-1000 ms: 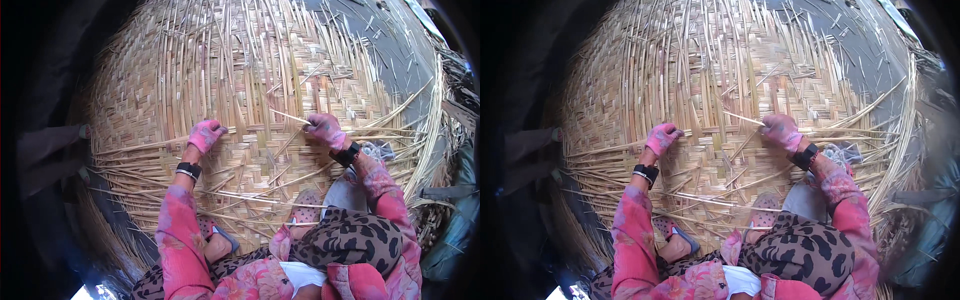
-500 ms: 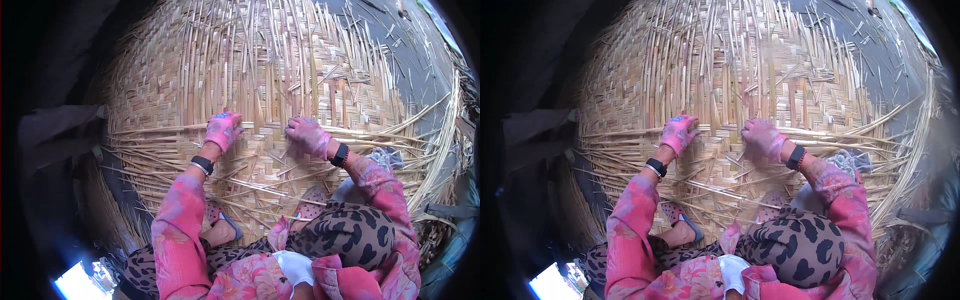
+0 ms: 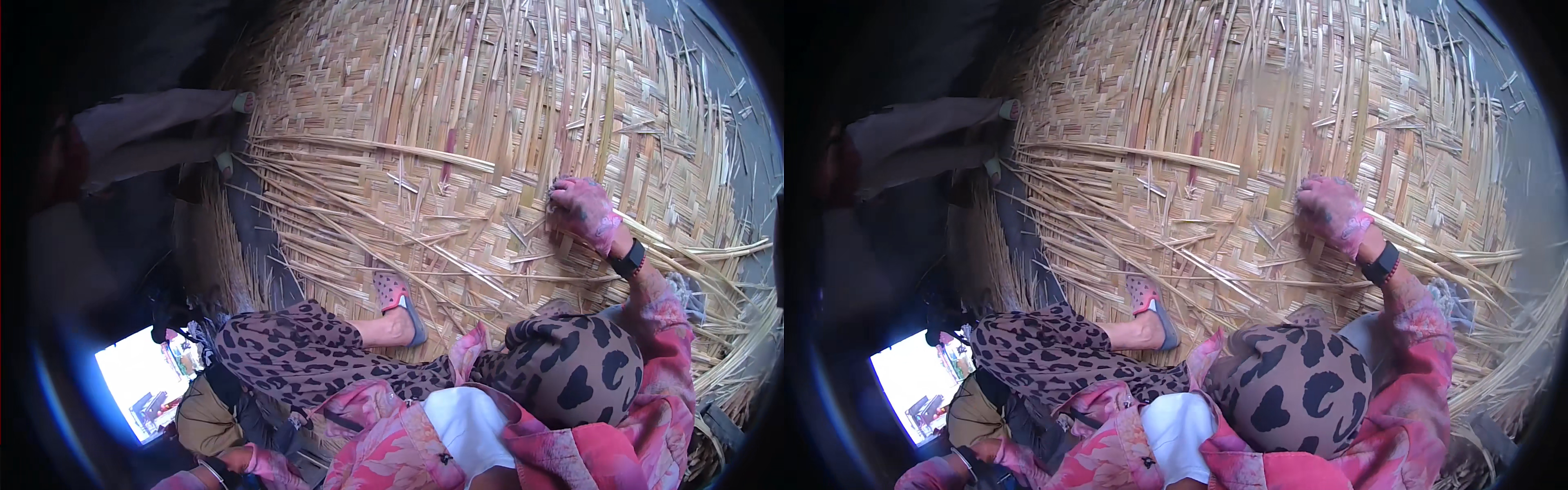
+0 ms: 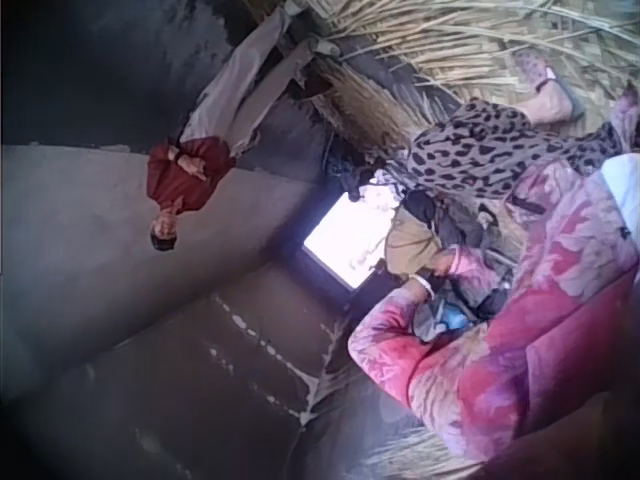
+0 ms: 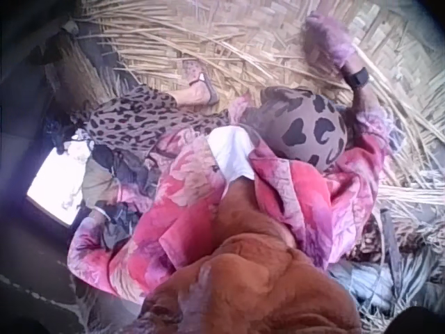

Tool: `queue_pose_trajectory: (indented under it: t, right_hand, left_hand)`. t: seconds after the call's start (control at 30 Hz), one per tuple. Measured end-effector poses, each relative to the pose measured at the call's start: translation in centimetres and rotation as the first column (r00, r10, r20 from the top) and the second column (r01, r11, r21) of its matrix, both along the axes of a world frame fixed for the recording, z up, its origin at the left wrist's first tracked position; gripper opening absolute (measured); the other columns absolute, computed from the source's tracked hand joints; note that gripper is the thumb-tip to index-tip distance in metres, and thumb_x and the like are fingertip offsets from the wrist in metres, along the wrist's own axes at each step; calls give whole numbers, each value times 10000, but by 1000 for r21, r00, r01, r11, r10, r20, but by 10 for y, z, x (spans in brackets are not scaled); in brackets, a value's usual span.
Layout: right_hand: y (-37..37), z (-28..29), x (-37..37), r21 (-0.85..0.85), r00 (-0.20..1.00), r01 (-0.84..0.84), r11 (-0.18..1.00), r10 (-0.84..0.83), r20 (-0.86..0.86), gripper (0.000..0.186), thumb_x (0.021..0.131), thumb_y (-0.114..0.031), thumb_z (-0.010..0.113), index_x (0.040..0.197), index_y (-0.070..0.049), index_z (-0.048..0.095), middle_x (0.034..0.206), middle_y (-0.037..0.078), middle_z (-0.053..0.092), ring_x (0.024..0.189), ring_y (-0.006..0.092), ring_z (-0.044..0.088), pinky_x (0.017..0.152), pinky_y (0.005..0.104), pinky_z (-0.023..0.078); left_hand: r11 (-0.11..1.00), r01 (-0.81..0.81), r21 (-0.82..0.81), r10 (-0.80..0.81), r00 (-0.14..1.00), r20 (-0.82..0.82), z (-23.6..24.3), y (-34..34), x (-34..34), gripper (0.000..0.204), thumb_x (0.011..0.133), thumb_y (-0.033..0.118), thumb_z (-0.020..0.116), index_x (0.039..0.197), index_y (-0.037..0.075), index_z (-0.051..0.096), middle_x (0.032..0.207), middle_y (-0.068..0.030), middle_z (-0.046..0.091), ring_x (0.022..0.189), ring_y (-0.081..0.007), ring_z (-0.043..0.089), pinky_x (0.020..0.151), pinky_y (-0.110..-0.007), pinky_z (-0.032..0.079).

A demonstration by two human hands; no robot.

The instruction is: Weaving and interlocking bamboo strips to create or repair a mat.

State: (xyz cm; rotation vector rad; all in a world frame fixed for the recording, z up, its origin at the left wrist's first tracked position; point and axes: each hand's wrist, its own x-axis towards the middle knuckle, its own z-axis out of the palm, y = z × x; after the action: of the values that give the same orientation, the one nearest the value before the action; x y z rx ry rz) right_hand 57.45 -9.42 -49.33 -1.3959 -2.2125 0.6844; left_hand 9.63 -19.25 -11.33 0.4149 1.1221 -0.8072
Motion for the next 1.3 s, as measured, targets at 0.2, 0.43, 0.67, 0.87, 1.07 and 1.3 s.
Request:
queue_pose_trajectory:
  t: [0.2, 0.43, 0.67, 0.87, 1.07, 1.3]
  right_hand:
    - [72, 29, -56, 176, 997, -40, 984, 50, -54, 67, 712, -94, 592, 699, -111, 656, 630, 110, 591, 590, 298, 598, 512, 390, 475]
    - [109, -2, -138, -184, 986, -105, 977, 78, -145, 189, 779, -139, 609, 963, -100, 619, 830, 114, 626, 803, 310, 615, 696, 411, 489]
    - [-37, 66, -4, -150, 740, 661, 735, -672, -28, 205, 793, -161, 624, 986, -94, 647, 875, 114, 644, 806, 268, 626, 692, 344, 502]
    - [-304, 153, 73, -173, -161, 919, -354, -738, 655, 432, 801, -269, 624, 1135, 1, 580, 1044, 179, 634, 984, 248, 614, 865, 307, 467]
    - [-315, 90, -5, -117, 6, 982, -146, -599, 801, 772, 650, -275, 734, 1292, 0, 405, 1318, 231, 419, 1234, 349, 397, 1021, 362, 342]
    - [-231, 75, 79, -280, 327, 943, 177, -637, 698, 834, 528, -327, 774, 1210, 20, 440, 1148, 223, 527, 1107, 357, 494, 932, 371, 414]
  left_hand:
    - [568, 216, 794, -26, 969, -245, -1, 63, -46, 314, 894, 181, 533, 1148, 5, 587, 1050, -75, 646, 989, -152, 580, 860, -286, 475]
    - [611, -133, 780, 112, 990, 81, -250, 234, 25, 350, 881, 303, 583, 1108, 37, 591, 919, -51, 640, 815, -134, 613, 719, -253, 496]
    - [4, -154, 988, -681, 723, 115, -324, 286, 87, 193, 792, 94, 651, 982, 64, 648, 881, -113, 644, 822, -252, 614, 722, -315, 475]
    - [-32, -158, 987, -912, 409, 36, -357, 315, 159, 229, 762, 70, 657, 990, 66, 633, 876, -111, 634, 810, -282, 596, 735, -368, 463]
    - [-60, -206, 977, -981, 191, -20, -381, 323, 174, 340, 738, 54, 659, 1070, 76, 586, 865, -95, 621, 817, -285, 568, 756, -398, 422]
    - [-48, -168, 985, -999, 28, -44, -408, 334, 157, 503, 759, 79, 623, 1239, 62, 472, 951, -100, 580, 891, -272, 530, 814, -429, 371]
